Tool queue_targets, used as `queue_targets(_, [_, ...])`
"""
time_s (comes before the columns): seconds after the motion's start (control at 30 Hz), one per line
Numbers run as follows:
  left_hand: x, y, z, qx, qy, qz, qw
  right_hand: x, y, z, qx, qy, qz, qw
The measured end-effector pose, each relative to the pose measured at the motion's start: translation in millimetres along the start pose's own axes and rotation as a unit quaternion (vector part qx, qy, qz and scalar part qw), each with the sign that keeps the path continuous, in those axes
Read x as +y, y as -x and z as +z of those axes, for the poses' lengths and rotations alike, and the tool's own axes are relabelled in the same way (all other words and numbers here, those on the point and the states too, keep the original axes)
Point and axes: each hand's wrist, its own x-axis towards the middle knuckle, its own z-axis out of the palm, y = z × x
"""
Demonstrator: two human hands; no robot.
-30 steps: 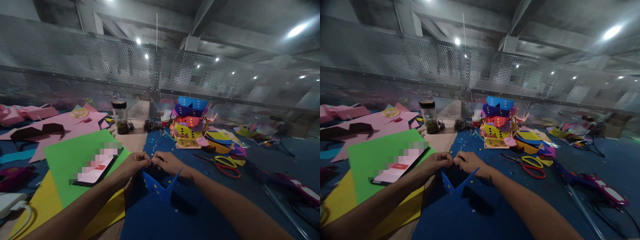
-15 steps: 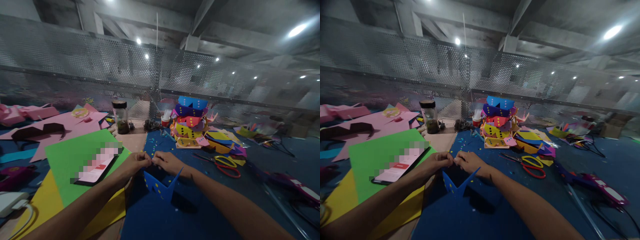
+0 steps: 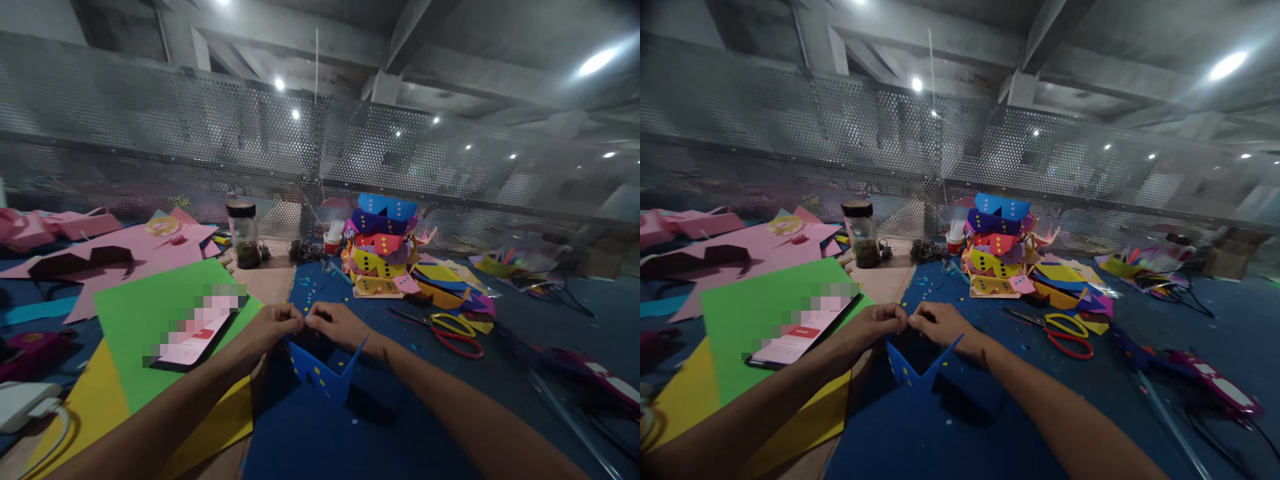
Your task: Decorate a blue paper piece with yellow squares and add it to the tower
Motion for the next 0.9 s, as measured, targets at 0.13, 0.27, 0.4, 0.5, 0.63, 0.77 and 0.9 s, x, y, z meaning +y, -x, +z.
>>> queue_targets(0.13, [0.8,0.9,0.4,-0.001,0.000,0.005,1.000,0.0,0.3,-0.5,0.001,0.010,-0.003,1.000])
queue_targets(0.27, [-1.5,-0.2,-0.4,-0.004,-0.004,0.007,1.000,-1.1,0.1,-0.5,0.000,0.016,-0.001,1.000])
queue_targets(0.4, [-2.7,-0.7,-0.9,-0.004,-0.008,0.012,1.000,-2.1,0.1,-0.1,0.001,0.019,0.000,1.000])
queue_targets(0.5, [-2.1,-0.7,-0.7,-0.003,-0.012,0.012,1.000,-2.3,0.1,0.6,0.006,0.018,0.006,1.000])
queue_targets(0.63, [-1.1,-0.6,0.0,0.001,-0.016,0.010,1.000,-3.8,0.3,1.5,0.013,0.034,0.009,0.999])
queue_targets(0.77, [-0.3,-0.2,0.7,0.004,-0.017,0.015,1.000,-6.6,0.8,1.7,0.015,0.054,0.011,0.998])
queue_targets(0.9, [0.1,-0.1,1.3,0.002,-0.019,0.019,1.000,-6.6,0.7,2.0,0.007,0.063,0.006,0.998])
